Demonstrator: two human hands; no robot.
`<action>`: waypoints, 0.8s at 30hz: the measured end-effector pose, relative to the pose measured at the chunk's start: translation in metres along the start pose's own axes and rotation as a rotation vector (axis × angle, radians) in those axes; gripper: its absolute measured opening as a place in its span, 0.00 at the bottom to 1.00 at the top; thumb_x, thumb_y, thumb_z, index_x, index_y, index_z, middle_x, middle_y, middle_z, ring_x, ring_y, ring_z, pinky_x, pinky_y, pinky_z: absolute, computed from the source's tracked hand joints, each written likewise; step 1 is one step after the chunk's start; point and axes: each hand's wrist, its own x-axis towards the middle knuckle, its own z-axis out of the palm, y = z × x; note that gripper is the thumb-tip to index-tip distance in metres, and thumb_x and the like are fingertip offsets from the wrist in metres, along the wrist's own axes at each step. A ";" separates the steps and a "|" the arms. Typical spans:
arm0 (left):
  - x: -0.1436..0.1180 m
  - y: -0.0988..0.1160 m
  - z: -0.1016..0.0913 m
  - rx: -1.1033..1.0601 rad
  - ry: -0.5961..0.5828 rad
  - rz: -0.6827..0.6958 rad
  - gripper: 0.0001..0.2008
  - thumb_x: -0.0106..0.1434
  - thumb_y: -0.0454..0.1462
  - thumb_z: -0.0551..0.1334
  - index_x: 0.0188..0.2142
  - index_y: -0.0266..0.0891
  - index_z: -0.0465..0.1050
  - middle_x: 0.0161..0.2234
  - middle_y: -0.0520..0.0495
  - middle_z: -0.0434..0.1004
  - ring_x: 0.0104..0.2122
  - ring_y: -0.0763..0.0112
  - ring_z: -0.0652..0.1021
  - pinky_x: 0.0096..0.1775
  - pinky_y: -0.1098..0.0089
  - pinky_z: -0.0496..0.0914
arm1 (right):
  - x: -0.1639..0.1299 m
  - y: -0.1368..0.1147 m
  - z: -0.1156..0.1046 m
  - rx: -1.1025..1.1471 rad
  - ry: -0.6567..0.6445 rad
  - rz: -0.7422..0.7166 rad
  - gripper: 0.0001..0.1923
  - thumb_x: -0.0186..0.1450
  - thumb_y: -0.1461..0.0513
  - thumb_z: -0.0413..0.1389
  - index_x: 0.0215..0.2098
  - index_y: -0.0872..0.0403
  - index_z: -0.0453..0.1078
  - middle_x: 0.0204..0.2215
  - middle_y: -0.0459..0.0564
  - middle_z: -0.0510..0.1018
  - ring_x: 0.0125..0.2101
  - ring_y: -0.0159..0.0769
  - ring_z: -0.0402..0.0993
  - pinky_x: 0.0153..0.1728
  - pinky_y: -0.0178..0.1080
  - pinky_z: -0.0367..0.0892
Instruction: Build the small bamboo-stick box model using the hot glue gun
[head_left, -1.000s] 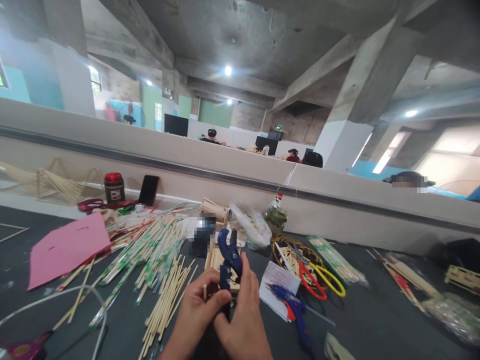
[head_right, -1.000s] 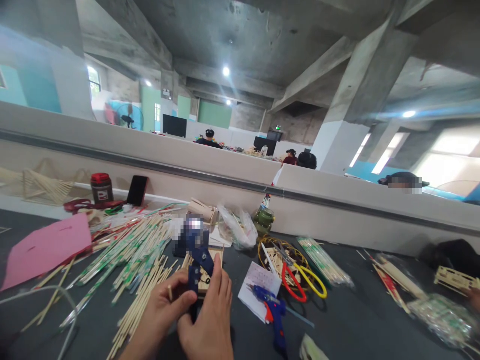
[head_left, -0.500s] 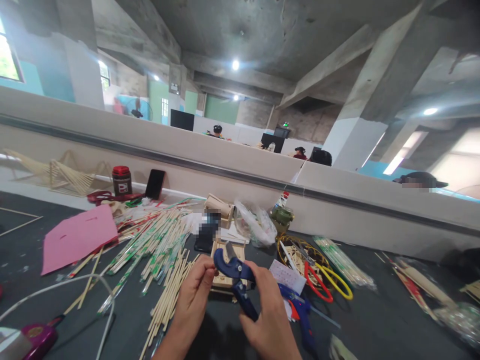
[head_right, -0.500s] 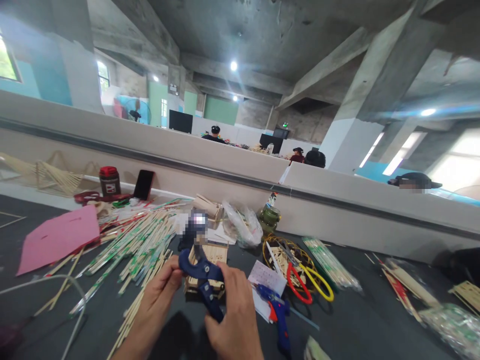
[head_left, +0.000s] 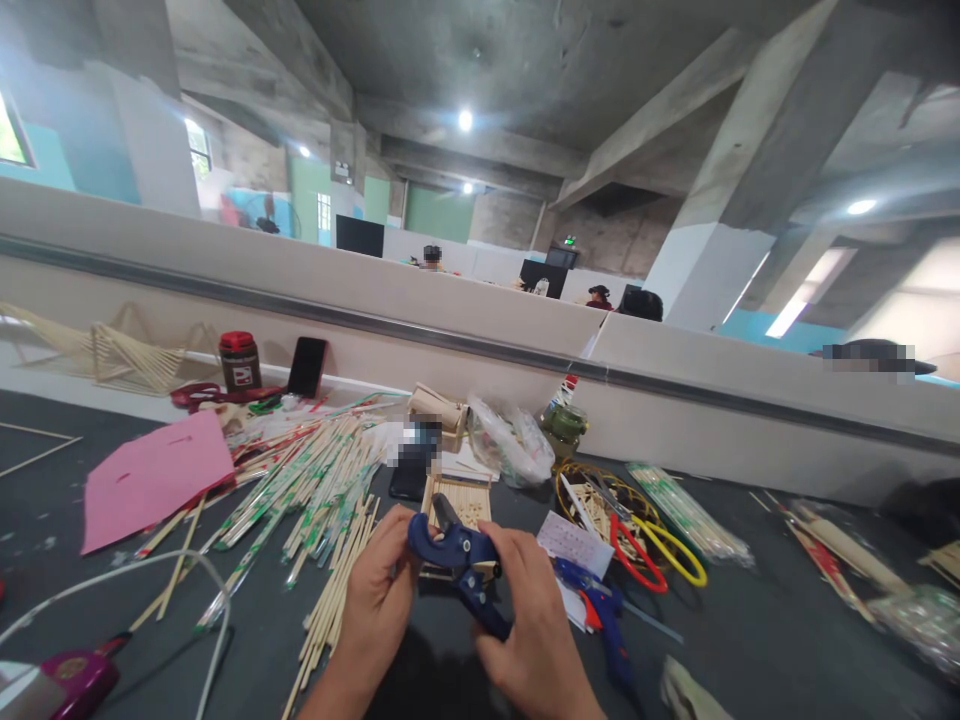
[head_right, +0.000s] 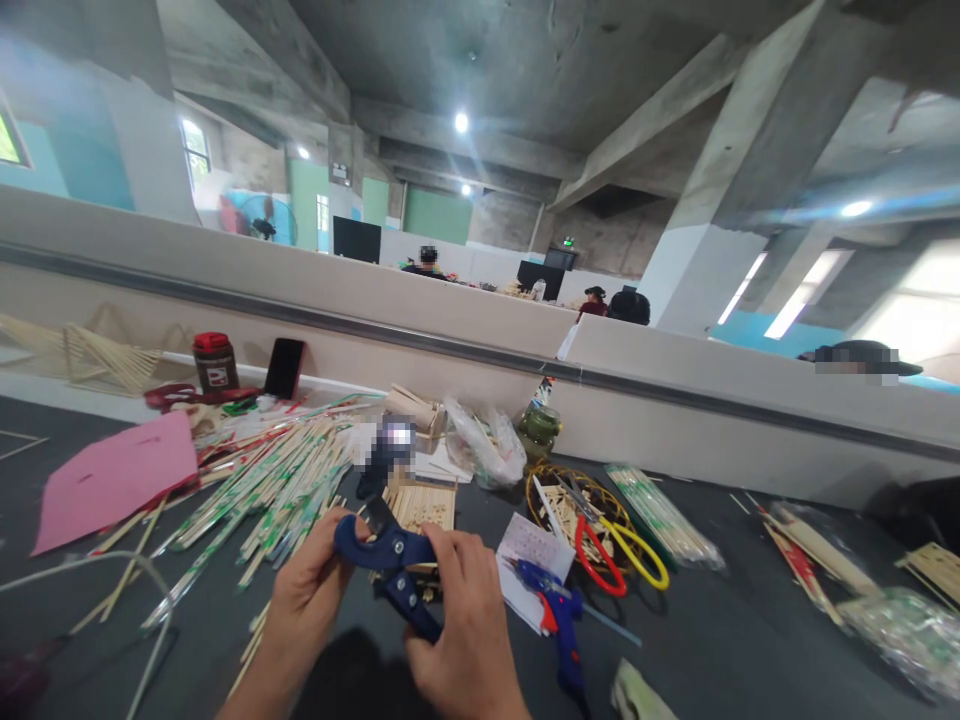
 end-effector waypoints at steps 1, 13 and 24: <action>0.000 0.000 0.000 0.011 -0.006 0.015 0.08 0.64 0.35 0.58 0.33 0.42 0.76 0.32 0.48 0.71 0.32 0.68 0.72 0.35 0.73 0.66 | 0.000 0.000 0.000 0.002 -0.003 0.002 0.45 0.43 0.70 0.51 0.61 0.49 0.57 0.51 0.53 0.67 0.51 0.51 0.65 0.53 0.49 0.61; -0.001 -0.002 -0.001 0.062 0.004 0.045 0.09 0.63 0.35 0.57 0.35 0.42 0.78 0.31 0.47 0.71 0.31 0.66 0.72 0.34 0.72 0.67 | 0.000 -0.001 -0.002 0.021 -0.033 0.003 0.45 0.43 0.70 0.50 0.62 0.49 0.56 0.50 0.53 0.67 0.51 0.49 0.64 0.53 0.48 0.60; 0.000 -0.002 -0.005 0.081 -0.043 0.136 0.10 0.64 0.29 0.56 0.35 0.41 0.76 0.31 0.49 0.69 0.32 0.70 0.71 0.33 0.75 0.66 | 0.000 0.002 -0.002 0.079 -0.071 0.002 0.47 0.43 0.71 0.50 0.62 0.49 0.56 0.52 0.53 0.66 0.52 0.48 0.63 0.55 0.47 0.59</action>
